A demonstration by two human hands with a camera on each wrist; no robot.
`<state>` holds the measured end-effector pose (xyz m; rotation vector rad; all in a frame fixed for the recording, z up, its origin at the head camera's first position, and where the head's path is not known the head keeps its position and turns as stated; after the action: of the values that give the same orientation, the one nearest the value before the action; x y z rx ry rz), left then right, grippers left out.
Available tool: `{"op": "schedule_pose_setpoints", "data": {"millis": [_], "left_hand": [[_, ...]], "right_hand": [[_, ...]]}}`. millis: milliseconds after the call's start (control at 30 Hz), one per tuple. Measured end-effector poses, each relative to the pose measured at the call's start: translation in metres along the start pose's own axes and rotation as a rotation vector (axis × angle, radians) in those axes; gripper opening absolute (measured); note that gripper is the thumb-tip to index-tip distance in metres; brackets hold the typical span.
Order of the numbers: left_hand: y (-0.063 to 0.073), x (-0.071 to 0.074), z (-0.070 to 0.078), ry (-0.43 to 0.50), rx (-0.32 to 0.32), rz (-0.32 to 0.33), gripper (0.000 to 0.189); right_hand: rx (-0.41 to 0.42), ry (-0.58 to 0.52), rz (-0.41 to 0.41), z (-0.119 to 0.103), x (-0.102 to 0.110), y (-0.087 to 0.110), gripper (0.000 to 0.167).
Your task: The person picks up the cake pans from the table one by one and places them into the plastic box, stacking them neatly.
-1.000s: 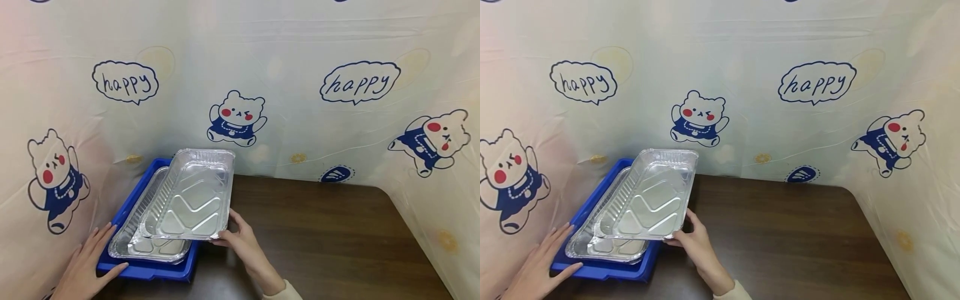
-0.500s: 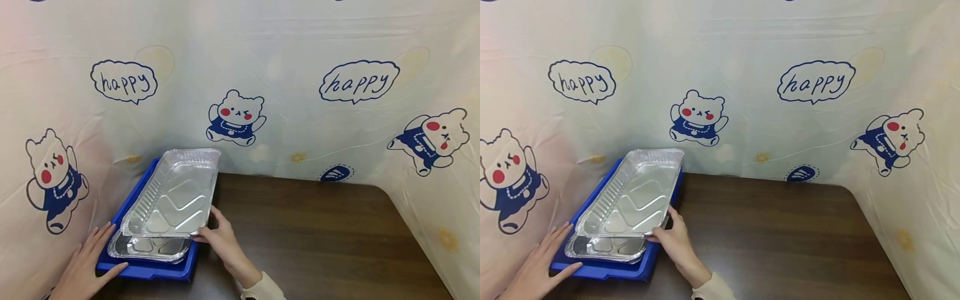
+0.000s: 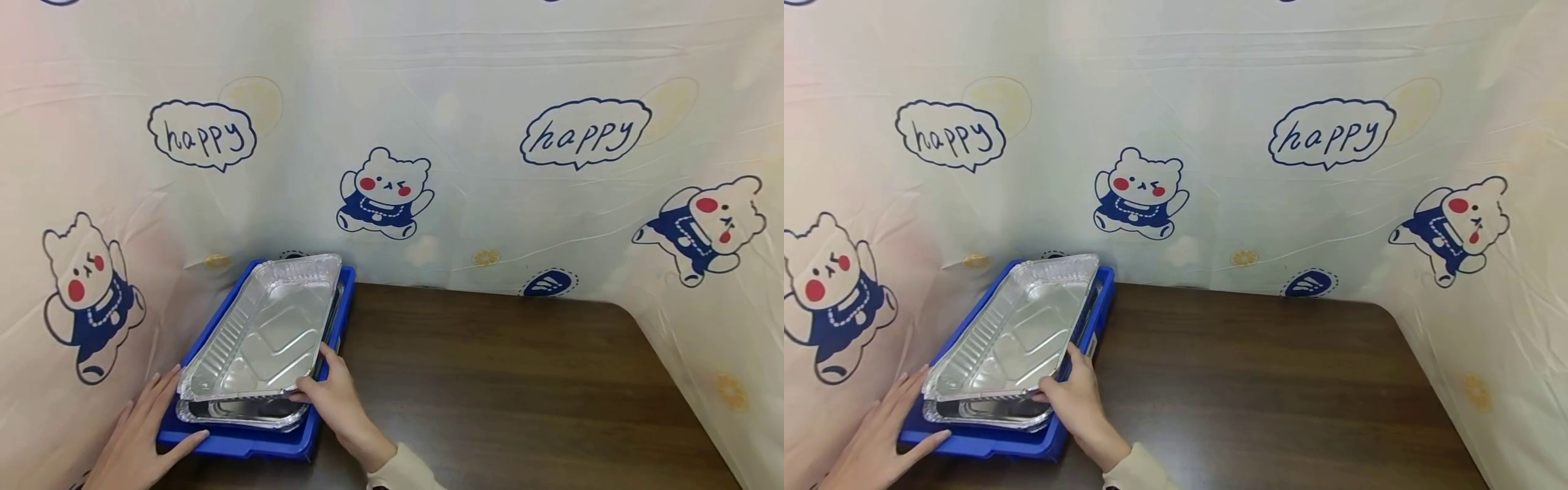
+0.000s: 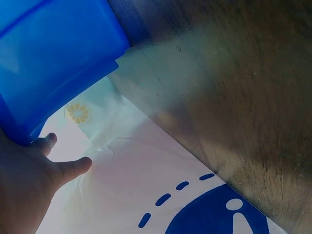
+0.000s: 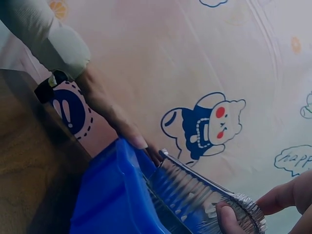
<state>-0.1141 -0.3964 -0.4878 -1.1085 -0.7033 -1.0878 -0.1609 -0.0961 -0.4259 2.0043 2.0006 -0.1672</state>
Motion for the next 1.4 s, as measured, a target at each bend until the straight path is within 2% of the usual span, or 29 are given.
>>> {"op": "schedule_pose_setpoints", "data": {"millis": [267, 533, 800, 967, 1100, 1233, 1400], "left_hand": [[-0.001, -0.001, 0.001, 0.01, 0.025, -0.016, 0.118], [0.0, -0.002, 0.001, 0.029, 0.048, -0.043, 0.119], [0.0, -0.001, 0.002, 0.037, 0.029, -0.032, 0.117], [0.001, 0.0, 0.001, 0.04, 0.021, -0.019, 0.116], [0.001, -0.001, 0.001, 0.037, 0.011, -0.011, 0.116], [0.001, -0.001, 0.001, 0.03, 0.002, 0.001, 0.116], [0.001, -0.001, 0.0, 0.031, -0.007, 0.01, 0.116]], "right_hand": [[-0.008, -0.026, 0.016, 0.007, -0.005, 0.001, 0.076], [0.005, 0.009, 0.023, 0.009, -0.001, 0.002, 0.076], [0.012, 0.011, 0.027, 0.01, -0.003, 0.005, 0.074], [0.011, 0.034, 0.0, 0.011, -0.005, 0.008, 0.076], [0.019, 0.067, -0.011, 0.009, -0.006, 0.008, 0.08], [0.04, 0.144, -0.02, 0.007, -0.004, 0.011, 0.082], [0.025, 0.233, -0.044, 0.005, -0.001, 0.017, 0.081]]}}
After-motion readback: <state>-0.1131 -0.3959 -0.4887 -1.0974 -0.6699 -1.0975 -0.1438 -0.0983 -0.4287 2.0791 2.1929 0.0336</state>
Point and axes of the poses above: each hand's wrist, its own y-axis away from the middle knuckle, its own x-axis out of the back of the hand, z = x × y, the point moved 6 cm from there along -y, towards the middle knuckle, and after that the axes turned 13 degrees about z, right-handed, at the moved point
